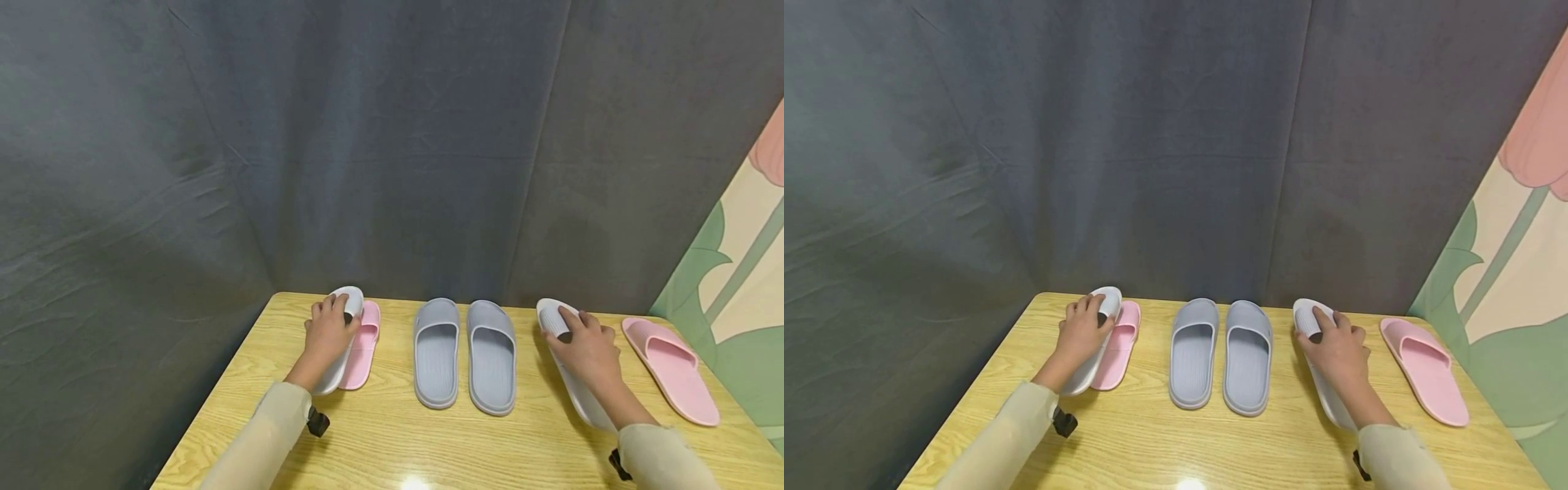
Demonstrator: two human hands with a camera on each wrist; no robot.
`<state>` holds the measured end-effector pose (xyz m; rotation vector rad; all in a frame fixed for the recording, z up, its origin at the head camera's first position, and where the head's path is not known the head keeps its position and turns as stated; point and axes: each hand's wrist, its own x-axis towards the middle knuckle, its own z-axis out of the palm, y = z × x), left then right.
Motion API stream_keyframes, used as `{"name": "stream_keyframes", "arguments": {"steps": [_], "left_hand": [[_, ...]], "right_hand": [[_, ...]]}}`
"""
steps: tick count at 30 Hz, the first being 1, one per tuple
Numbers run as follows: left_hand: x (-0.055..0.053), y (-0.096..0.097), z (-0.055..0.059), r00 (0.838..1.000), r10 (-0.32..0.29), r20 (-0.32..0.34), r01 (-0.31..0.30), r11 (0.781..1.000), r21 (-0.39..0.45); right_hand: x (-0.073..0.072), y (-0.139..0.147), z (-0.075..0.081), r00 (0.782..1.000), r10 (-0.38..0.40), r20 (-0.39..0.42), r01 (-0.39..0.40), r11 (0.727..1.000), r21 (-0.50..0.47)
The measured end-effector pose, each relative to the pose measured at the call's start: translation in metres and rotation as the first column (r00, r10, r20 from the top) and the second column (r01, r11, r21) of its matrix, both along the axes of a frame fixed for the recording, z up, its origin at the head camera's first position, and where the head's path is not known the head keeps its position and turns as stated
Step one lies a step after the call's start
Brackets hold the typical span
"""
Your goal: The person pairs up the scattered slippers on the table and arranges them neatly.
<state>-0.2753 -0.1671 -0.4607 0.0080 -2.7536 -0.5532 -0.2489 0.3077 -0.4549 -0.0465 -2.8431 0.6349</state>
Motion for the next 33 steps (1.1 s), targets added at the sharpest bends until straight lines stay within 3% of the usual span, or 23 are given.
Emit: {"name": "stream_keyframes", "arguments": {"steps": [33], "left_hand": [[0.015,0.019,0.006,0.999,-0.025,-0.026,0.025,1.0,-0.001]], "right_hand": [[0.011,-0.02,0.008,0.998,-0.003,-0.058,0.004,1.0,0.011]]}}
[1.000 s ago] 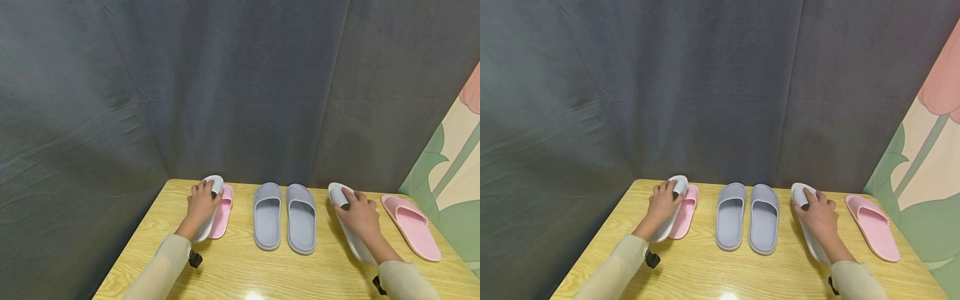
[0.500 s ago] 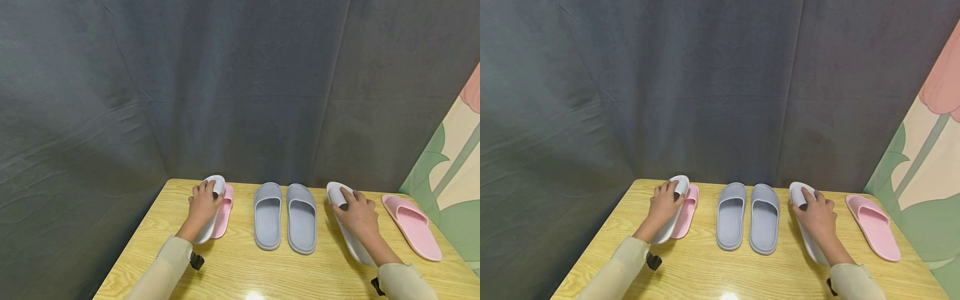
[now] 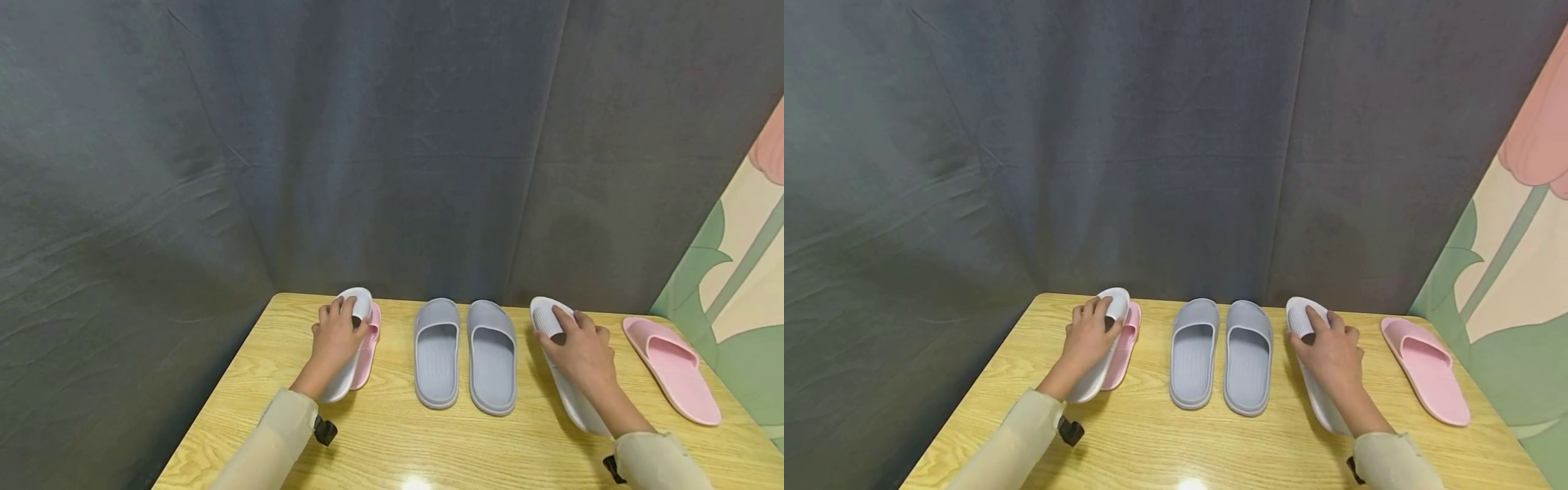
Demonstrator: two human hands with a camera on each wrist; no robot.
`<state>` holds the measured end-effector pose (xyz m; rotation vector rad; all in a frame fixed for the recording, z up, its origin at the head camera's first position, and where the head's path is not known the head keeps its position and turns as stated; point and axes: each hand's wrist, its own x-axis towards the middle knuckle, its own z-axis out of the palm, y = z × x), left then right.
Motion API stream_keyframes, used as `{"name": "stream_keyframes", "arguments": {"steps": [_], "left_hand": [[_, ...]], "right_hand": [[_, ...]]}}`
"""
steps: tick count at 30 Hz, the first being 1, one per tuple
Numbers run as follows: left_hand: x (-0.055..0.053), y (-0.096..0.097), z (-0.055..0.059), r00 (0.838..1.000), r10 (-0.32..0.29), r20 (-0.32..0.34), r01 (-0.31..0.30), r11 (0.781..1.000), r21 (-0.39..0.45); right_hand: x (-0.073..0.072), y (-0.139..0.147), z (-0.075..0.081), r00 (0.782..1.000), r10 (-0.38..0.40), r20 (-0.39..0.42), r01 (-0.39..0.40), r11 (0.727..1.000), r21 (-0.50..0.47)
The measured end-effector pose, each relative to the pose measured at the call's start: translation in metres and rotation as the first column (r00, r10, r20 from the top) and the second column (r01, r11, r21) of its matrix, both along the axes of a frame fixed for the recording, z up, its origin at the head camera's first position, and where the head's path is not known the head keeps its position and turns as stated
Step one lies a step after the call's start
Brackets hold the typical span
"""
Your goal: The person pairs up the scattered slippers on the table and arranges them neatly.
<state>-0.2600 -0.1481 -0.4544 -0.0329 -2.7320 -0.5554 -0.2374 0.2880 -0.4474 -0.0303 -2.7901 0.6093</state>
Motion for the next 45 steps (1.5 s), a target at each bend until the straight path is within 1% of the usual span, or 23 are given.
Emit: {"name": "stream_keyframes", "arguments": {"steps": [6,10,21,26,34,38,45], "left_hand": [[0.003,0.004,0.002,1.0,-0.006,-0.013,0.007,1.0,0.008],[0.004,0.006,0.003,1.0,-0.006,-0.009,0.006,1.0,0.011],[0.009,0.016,0.001,0.999,-0.016,0.032,0.016,0.999,0.03],[0.01,0.019,0.001,1.0,-0.013,0.028,0.013,1.0,0.026],[0.014,0.025,0.005,0.999,-0.028,0.02,0.027,0.998,0.057],[0.016,0.029,0.006,0.999,-0.036,0.0,0.036,0.998,0.055],[0.018,0.034,0.004,0.999,-0.037,-0.001,0.037,0.999,0.038]], "right_hand": [[0.001,-0.004,0.0,1.0,-0.004,-0.016,0.004,1.0,0.002],[0.001,-0.006,0.001,1.0,-0.003,-0.022,0.003,1.0,-0.002],[0.003,-0.015,-0.005,0.999,-0.002,-0.044,0.001,1.0,-0.015],[0.005,-0.019,-0.003,0.999,-0.006,-0.042,0.004,1.0,-0.029],[0.012,-0.024,-0.002,0.999,-0.013,-0.045,0.011,0.999,-0.046],[0.016,-0.026,-0.001,0.999,-0.014,-0.041,0.012,0.999,-0.052],[0.019,-0.03,0.0,0.999,-0.015,-0.045,0.013,0.998,-0.06]]}}
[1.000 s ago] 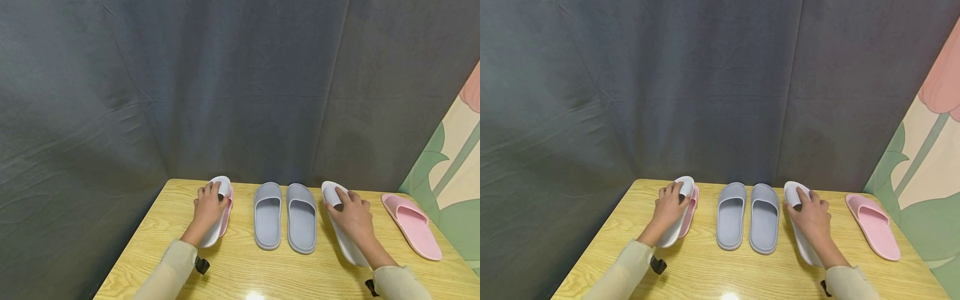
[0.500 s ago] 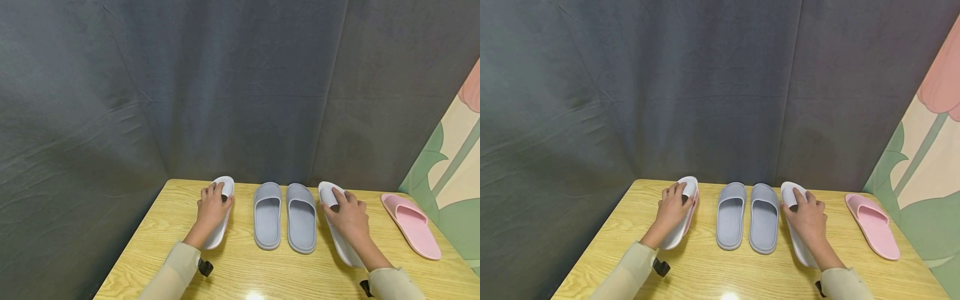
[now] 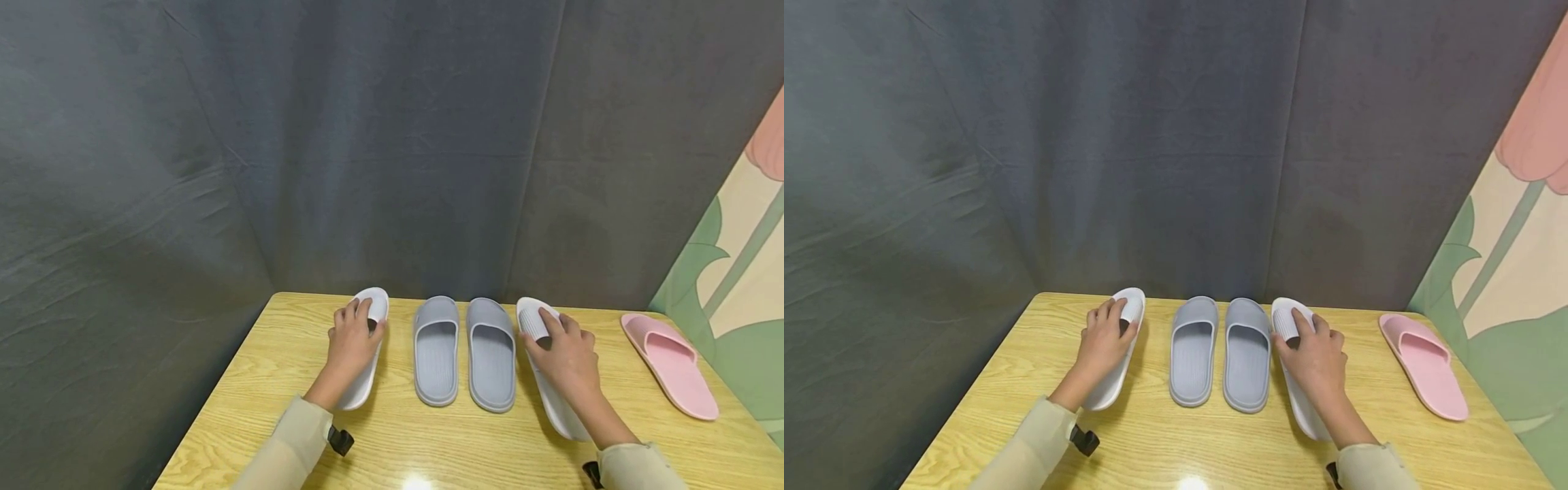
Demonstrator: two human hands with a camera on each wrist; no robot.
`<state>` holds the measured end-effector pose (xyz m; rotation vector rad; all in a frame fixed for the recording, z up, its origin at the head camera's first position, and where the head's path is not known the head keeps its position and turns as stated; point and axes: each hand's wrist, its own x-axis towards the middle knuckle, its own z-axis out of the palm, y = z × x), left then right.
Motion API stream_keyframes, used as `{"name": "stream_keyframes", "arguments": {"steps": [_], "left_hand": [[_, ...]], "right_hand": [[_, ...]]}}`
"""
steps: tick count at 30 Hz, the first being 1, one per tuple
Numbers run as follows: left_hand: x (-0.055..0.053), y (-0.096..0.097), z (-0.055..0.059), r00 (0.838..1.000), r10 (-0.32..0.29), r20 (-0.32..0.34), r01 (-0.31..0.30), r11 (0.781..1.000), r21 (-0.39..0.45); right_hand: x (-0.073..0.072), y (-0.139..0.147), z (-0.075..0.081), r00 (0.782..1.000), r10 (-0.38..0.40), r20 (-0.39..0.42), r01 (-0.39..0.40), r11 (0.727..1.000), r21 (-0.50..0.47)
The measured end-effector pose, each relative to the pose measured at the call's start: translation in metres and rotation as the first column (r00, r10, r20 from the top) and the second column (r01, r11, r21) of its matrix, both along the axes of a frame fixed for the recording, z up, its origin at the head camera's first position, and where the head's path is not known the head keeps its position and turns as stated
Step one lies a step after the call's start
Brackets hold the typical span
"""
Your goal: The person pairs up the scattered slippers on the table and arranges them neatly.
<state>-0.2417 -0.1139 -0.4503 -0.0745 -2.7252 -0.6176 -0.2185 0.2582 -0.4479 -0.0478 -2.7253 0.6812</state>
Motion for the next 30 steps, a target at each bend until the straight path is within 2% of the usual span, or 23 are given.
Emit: {"name": "stream_keyframes", "arguments": {"steps": [13,19,27,30], "left_hand": [[0.008,0.011,-0.003,0.999,-0.034,-0.028,0.034,0.999,0.015],[0.009,0.015,-0.004,0.998,-0.05,-0.029,0.05,0.999,0.007],[0.009,0.023,-0.003,0.996,-0.054,-0.075,0.056,0.998,0.02],[0.011,0.027,-0.002,0.997,-0.052,-0.063,0.054,0.998,0.036]], "right_hand": [[0.002,-0.007,0.001,0.999,0.008,-0.037,-0.009,1.0,-0.029],[0.002,-0.011,0.0,1.0,0.007,-0.028,-0.008,1.0,-0.03],[0.001,-0.017,0.0,1.0,0.01,-0.006,-0.01,0.999,-0.036],[0.002,-0.019,0.001,1.0,0.011,-0.006,-0.012,0.999,-0.038]]}}
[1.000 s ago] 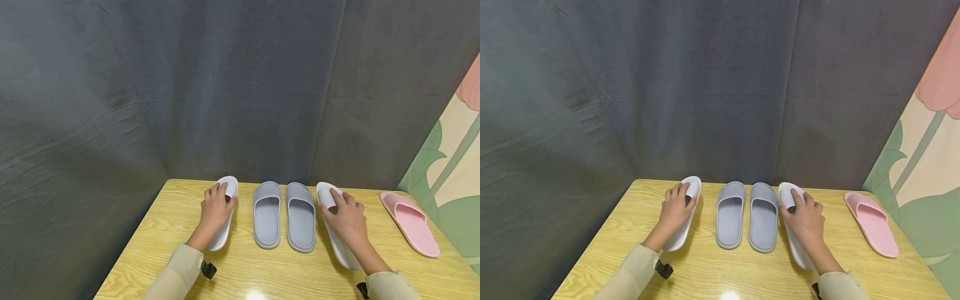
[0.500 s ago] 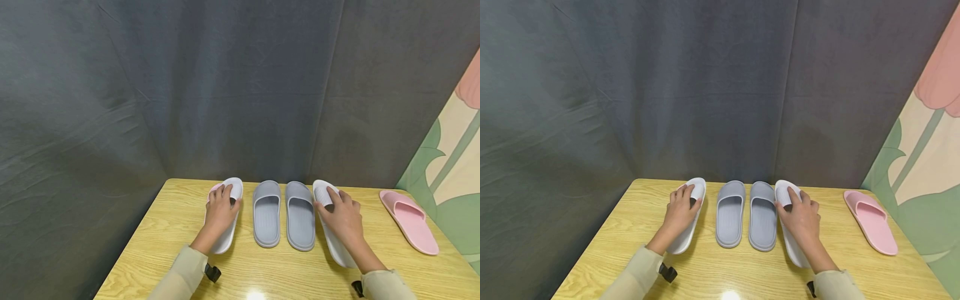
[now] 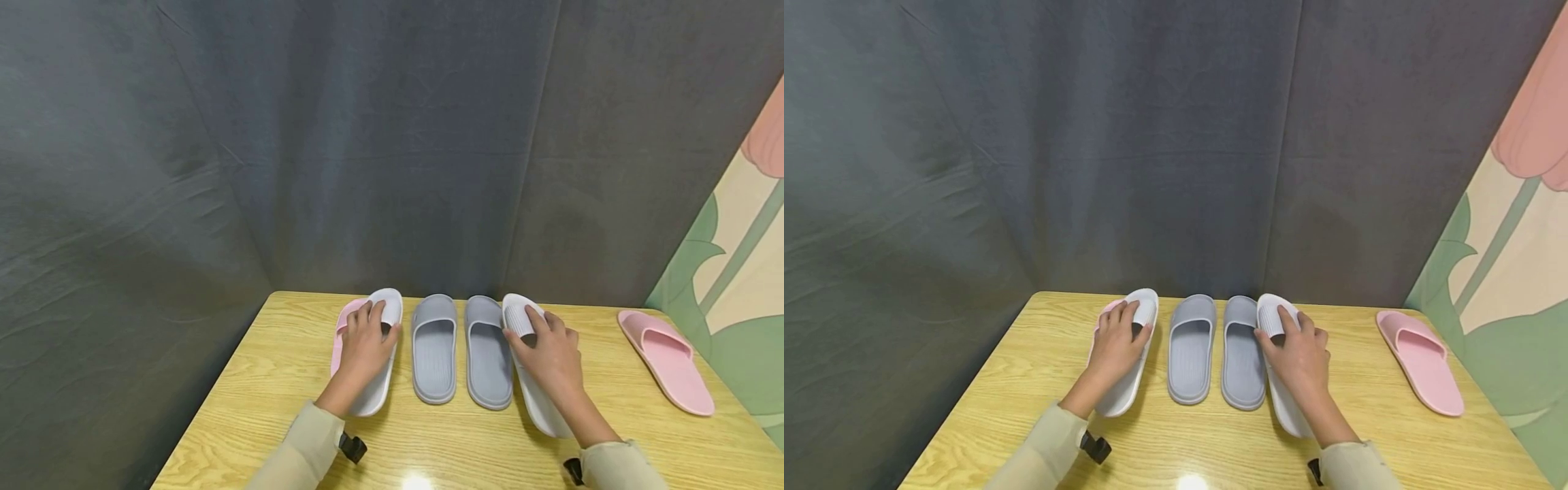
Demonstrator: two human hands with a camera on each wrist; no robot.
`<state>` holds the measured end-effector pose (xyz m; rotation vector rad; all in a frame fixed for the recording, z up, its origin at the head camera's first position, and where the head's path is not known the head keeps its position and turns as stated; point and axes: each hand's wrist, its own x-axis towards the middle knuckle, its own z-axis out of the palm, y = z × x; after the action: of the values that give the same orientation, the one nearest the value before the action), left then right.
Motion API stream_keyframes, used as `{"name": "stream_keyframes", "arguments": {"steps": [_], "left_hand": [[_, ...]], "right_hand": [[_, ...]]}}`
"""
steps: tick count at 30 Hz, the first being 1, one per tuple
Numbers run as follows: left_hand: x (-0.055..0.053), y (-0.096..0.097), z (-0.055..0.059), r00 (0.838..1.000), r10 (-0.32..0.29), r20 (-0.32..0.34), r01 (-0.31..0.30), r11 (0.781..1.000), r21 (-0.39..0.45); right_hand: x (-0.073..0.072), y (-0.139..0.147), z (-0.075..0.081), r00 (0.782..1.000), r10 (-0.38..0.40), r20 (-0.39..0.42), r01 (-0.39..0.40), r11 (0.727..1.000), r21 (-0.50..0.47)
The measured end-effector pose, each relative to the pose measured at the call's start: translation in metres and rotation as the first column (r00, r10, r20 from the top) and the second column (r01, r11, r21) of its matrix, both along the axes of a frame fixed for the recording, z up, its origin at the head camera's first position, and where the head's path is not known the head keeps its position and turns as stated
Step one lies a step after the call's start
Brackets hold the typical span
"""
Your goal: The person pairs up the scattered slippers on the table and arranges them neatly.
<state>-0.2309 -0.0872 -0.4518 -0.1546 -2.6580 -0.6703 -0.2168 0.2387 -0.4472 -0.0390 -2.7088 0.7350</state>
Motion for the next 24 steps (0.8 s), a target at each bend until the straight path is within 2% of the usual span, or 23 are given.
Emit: {"name": "stream_keyframes", "arguments": {"steps": [6,19,24], "left_hand": [[0.002,0.007,0.002,0.999,-0.006,0.039,0.005,1.0,0.029],[0.003,0.024,0.004,0.999,-0.032,0.025,0.031,0.999,0.041],[0.003,0.03,0.003,1.0,-0.024,0.021,0.023,0.998,0.051]], "right_hand": [[0.001,-0.006,-0.001,1.0,0.001,0.007,-0.001,1.0,-0.004],[0.001,-0.013,0.0,1.0,-0.004,0.017,0.005,1.0,-0.017],[0.002,-0.015,-0.001,1.0,-0.006,0.009,0.006,1.0,-0.024]]}}
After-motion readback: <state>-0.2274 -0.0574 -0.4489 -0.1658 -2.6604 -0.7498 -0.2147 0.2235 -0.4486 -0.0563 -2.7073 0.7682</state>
